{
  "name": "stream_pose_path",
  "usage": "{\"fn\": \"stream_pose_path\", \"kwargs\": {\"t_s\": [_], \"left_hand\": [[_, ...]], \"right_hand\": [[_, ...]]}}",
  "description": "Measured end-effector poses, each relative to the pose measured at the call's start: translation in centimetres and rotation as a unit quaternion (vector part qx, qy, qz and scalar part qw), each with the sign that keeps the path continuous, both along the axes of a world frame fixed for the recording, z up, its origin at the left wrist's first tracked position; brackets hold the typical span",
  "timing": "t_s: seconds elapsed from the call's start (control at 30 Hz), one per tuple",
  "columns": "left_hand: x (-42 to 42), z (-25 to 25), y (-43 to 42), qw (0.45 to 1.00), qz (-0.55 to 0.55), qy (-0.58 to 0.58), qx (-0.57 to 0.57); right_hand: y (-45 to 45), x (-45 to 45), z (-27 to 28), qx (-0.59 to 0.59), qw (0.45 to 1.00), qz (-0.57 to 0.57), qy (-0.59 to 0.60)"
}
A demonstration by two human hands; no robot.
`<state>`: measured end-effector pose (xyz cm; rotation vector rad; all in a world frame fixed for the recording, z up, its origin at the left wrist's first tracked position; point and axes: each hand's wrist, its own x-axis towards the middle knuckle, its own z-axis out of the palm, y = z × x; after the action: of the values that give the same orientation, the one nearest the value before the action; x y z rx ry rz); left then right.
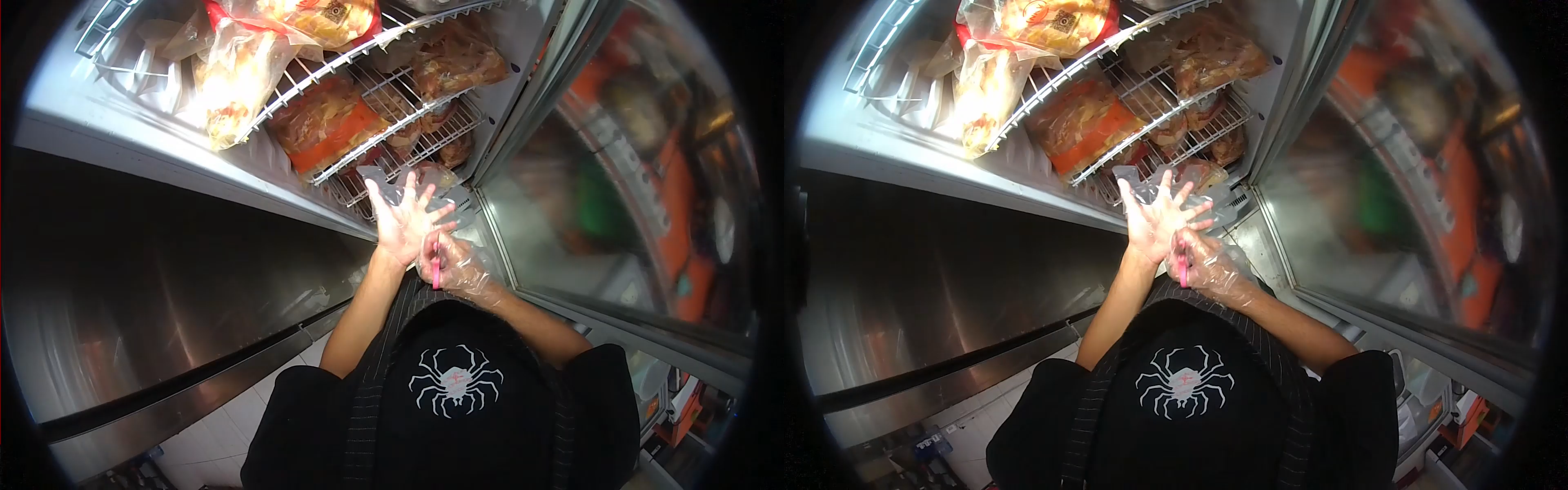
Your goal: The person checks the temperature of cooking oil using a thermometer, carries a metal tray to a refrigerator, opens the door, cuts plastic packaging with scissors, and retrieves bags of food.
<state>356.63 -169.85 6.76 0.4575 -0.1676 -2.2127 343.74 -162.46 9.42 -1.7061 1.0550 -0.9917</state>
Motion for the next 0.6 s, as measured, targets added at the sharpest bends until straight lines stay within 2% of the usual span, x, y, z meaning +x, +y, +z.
{"fn": "stream_pose_path", "kwargs": {"t_s": [0.03, 0.07, 0.1, 0.17, 0.23, 0.27, 0.37, 0.47, 0.5, 0.57, 0.6], "left_hand": [[-0.1, -0.4, -0.1, 1.0, 0.002, 0.001, -0.002], [-0.2, -0.9, -0.1, 0.997, 0.018, -0.068, -0.015], [-0.3, -1.6, 0.0, 0.99, 0.033, -0.138, -0.026], [-0.9, -1.0, 0.1, 0.988, 0.038, -0.142, -0.047], [-1.6, 0.1, 0.5, 0.949, 0.108, -0.283, -0.089], [-0.6, -1.8, -0.4, 0.971, 0.033, -0.223, -0.076], [-0.8, -1.1, -0.3, 0.966, 0.044, -0.25, -0.038], [-1.4, -1.1, -0.7, 0.963, 0.062, -0.262, -0.027], [-1.4, -1.6, -1.0, 0.96, 0.08, -0.266, -0.032], [-1.3, -2.0, -1.8, 0.971, 0.07, -0.228, -0.005], [-1.2, -3.0, -2.3, 0.98, 0.079, -0.179, 0.027]], "right_hand": [[0.0, 0.0, 0.5, 0.029, 0.998, -0.046, 0.025], [-0.6, -0.2, 1.0, -0.136, 0.983, -0.024, 0.118], [-0.9, -0.1, 0.6, -0.135, 0.983, -0.024, 0.118], [-1.1, 0.2, -1.1, 0.06, 0.997, -0.019, -0.044], [-1.1, 0.4, -2.3, 0.066, 0.997, -0.011, -0.05], [-1.2, 0.5, -2.9, 0.074, 0.996, 0.0, -0.053], [-1.1, 1.1, -5.2, 0.035, 0.998, 0.012, -0.052], [-0.5, 1.4, -6.1, 0.152, 0.982, 0.011, -0.109], [-0.1, 1.3, -6.1, 0.152, 0.982, 0.012, -0.109], [0.5, 1.1, -3.9, 0.027, 0.998, 0.036, 0.034], [-0.3, 0.6, -6.4, 0.136, 0.981, 0.086, -0.112]]}}
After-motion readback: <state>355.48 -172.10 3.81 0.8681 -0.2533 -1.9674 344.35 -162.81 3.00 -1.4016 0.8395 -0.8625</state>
